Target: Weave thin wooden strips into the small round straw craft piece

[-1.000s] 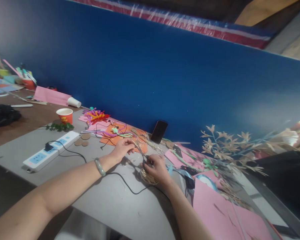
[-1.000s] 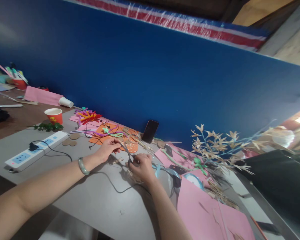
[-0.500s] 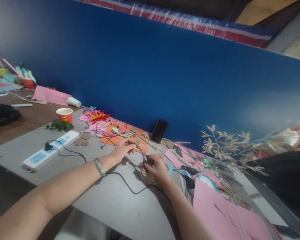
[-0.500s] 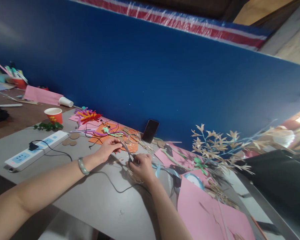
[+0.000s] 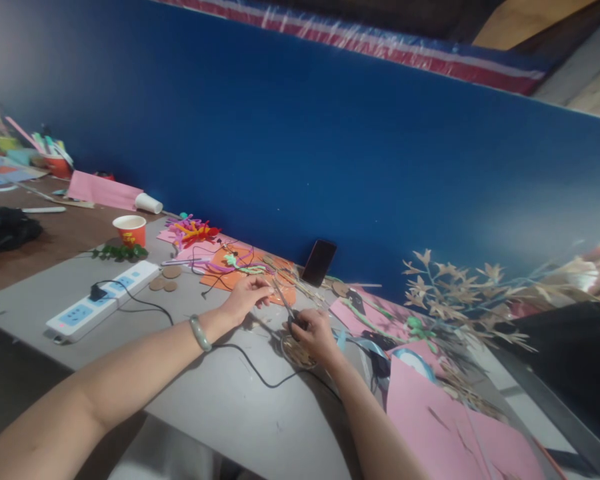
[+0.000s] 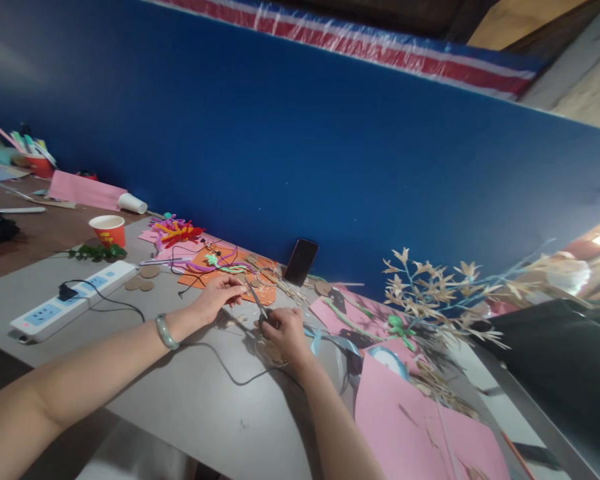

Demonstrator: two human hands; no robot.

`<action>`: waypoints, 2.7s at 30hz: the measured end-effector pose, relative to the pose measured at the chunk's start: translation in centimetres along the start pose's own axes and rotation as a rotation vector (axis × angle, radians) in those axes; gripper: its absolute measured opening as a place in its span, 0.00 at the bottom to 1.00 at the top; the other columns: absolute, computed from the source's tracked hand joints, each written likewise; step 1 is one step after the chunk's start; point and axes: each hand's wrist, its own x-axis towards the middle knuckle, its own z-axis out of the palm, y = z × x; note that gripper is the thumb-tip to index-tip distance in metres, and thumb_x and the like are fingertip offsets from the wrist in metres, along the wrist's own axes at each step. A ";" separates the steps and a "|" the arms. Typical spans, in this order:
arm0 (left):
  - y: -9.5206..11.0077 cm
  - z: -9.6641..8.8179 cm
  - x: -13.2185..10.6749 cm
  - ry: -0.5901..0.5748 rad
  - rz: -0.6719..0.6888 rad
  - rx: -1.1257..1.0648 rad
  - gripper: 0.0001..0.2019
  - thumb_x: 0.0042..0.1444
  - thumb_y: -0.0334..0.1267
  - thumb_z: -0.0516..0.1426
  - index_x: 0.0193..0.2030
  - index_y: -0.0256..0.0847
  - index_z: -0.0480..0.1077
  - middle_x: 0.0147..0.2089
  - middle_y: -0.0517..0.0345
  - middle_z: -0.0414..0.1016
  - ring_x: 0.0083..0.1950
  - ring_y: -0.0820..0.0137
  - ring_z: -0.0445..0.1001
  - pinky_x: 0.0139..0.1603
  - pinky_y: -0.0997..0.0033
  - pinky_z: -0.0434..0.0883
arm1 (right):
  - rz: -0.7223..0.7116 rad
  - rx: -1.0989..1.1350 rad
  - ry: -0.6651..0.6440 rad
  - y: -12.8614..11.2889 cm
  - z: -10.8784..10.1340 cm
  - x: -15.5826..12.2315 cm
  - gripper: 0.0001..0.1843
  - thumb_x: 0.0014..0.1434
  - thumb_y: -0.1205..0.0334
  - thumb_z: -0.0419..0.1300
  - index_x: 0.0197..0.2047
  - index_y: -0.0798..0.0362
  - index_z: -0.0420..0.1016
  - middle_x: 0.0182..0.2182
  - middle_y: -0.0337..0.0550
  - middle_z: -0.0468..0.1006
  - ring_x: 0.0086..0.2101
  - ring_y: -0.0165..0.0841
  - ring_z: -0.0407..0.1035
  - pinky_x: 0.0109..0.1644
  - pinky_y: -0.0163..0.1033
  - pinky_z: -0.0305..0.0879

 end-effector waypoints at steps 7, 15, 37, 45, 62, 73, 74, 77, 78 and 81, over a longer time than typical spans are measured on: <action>0.2 0.0 0.0 0.022 -0.040 -0.047 0.10 0.44 0.38 0.62 0.30 0.36 0.67 0.21 0.62 0.69 0.22 0.76 0.69 0.22 0.79 0.61 | 0.015 0.039 0.080 -0.2 -0.3 0.1 0.17 0.50 0.52 0.61 0.20 0.52 0.60 0.19 0.35 0.66 0.25 0.29 0.59 0.35 0.36 0.52; 0.2 0.0 0.0 0.049 -0.049 -0.086 0.07 0.43 0.35 0.61 0.28 0.37 0.66 0.20 0.62 0.69 0.21 0.78 0.67 0.21 0.79 0.60 | -0.036 0.003 -0.020 -0.5 -0.5 -0.1 0.17 0.48 0.53 0.63 0.21 0.52 0.61 0.21 0.35 0.67 0.27 0.30 0.61 0.38 0.38 0.52; 0.0 0.2 -0.2 0.010 -0.051 -0.064 0.06 0.44 0.34 0.59 0.28 0.37 0.66 0.20 0.62 0.69 0.21 0.77 0.69 0.20 0.80 0.60 | -0.033 0.014 -0.022 -0.9 -0.4 -0.1 0.17 0.49 0.54 0.62 0.20 0.52 0.59 0.19 0.33 0.65 0.24 0.28 0.59 0.38 0.37 0.52; 0.1 0.2 -0.2 0.013 -0.039 -0.067 0.07 0.43 0.35 0.61 0.28 0.37 0.66 0.21 0.63 0.69 0.21 0.77 0.69 0.20 0.80 0.61 | -0.031 0.004 -0.007 -0.9 -0.5 -0.2 0.15 0.49 0.55 0.61 0.20 0.52 0.61 0.19 0.34 0.66 0.24 0.29 0.59 0.37 0.37 0.53; 0.1 0.1 -0.1 0.019 -0.035 -0.052 0.11 0.43 0.39 0.63 0.29 0.37 0.67 0.22 0.62 0.69 0.22 0.76 0.69 0.21 0.78 0.62 | -0.001 0.033 0.074 0.2 0.0 0.2 0.21 0.52 0.52 0.60 0.17 0.52 0.57 0.16 0.33 0.62 0.22 0.28 0.57 0.34 0.37 0.52; 0.1 -0.1 0.0 -0.010 -0.039 -0.110 0.06 0.41 0.32 0.57 0.22 0.38 0.62 0.20 0.62 0.67 0.21 0.78 0.63 0.21 0.78 0.54 | 0.004 0.040 0.088 -0.5 -0.5 0.1 0.20 0.52 0.52 0.60 0.18 0.52 0.58 0.17 0.34 0.62 0.22 0.28 0.57 0.31 0.35 0.51; 0.1 -0.1 0.0 -0.023 -0.044 -0.140 0.06 0.40 0.31 0.56 0.21 0.38 0.60 0.21 0.61 0.67 0.20 0.79 0.61 0.20 0.78 0.52 | 0.005 0.042 0.088 -0.5 -0.4 0.1 0.20 0.52 0.52 0.60 0.18 0.52 0.58 0.17 0.34 0.62 0.22 0.28 0.57 0.31 0.35 0.51; -0.1 -0.2 0.1 -0.070 -0.061 -0.227 0.08 0.39 0.29 0.54 0.19 0.38 0.56 0.23 0.61 0.68 0.18 0.82 0.57 0.18 0.78 0.47 | 0.006 0.048 0.093 -0.5 -0.4 0.1 0.20 0.52 0.52 0.61 0.18 0.52 0.58 0.17 0.34 0.62 0.23 0.28 0.57 0.31 0.35 0.52; -0.1 -0.2 0.1 -0.085 -0.061 -0.247 0.09 0.40 0.30 0.55 0.19 0.38 0.56 0.22 0.61 0.67 0.18 0.82 0.56 0.18 0.78 0.46 | 0.005 0.049 0.094 -0.5 -0.4 0.1 0.20 0.52 0.52 0.61 0.18 0.52 0.58 0.17 0.34 0.62 0.23 0.28 0.57 0.31 0.35 0.52; 0.0 -0.2 0.1 -0.113 -0.061 -0.284 0.10 0.41 0.32 0.57 0.19 0.38 0.57 0.18 0.65 0.62 0.19 0.81 0.57 0.19 0.79 0.50 | 0.000 0.054 0.091 -0.5 -0.4 0.1 0.20 0.52 0.52 0.60 0.18 0.52 0.58 0.17 0.34 0.62 0.22 0.28 0.57 0.31 0.35 0.52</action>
